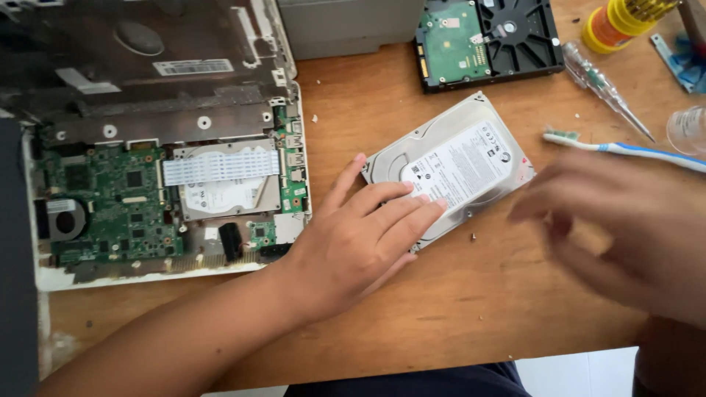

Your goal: Unscrewing screws from a hard drive using a small screwdriver on a workbench

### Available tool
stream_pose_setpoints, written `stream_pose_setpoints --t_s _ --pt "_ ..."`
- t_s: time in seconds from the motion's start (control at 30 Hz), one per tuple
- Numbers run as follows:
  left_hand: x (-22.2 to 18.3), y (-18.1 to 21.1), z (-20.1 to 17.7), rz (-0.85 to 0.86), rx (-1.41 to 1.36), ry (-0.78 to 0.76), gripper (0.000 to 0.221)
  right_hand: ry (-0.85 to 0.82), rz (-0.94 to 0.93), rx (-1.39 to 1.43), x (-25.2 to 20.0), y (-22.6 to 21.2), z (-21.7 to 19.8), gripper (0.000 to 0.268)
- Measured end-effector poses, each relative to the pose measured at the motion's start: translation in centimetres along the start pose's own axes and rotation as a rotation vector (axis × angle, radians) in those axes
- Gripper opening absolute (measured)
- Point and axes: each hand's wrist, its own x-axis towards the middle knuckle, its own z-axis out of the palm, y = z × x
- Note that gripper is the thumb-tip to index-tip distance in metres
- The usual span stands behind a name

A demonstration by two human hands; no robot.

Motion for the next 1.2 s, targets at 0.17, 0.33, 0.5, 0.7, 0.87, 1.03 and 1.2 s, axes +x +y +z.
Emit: stream_pose_setpoints --t_s 0.17,0.33,0.5,0.7,0.87,1.03,1.2 --pt "0.2 0.0 -0.1 0.006 -0.004 -0.012 0.064 -0.13 0.04 -0.365 -0.8 0.8 4.3 0.013" --pt "0.1 -0.1 -0.1 0.003 -0.014 -0.011 0.066 -0.148 0.046 -0.633 -0.7 0.1 5.7 0.011" --pt "0.1 0.0 -0.2 0.007 -0.015 -0.015 0.063 -0.047 0.031 -0.373 -0.2 0.7 4.7 0.01" --pt "0.0 0.0 0.0 0.005 -0.019 -0.007 0.066 -0.108 0.154 -0.126 1.3 1.8 2.9 0.01" --pt "-0.1 0.0 0.0 0.004 -0.021 -0.005 0.064 -0.118 0.187 -0.133 1.8 1.6 3.3 0.012" --pt "-0.1 0.1 0.1 0.001 -0.011 0.006 0.065 -0.182 0.327 -0.21 2.7 0.5 3.1 0.015" --pt "-0.3 0.1 0.4 0.0 -0.012 0.016 0.064 -0.29 0.391 -0.2 4.0 0.7 2.7 0.017"
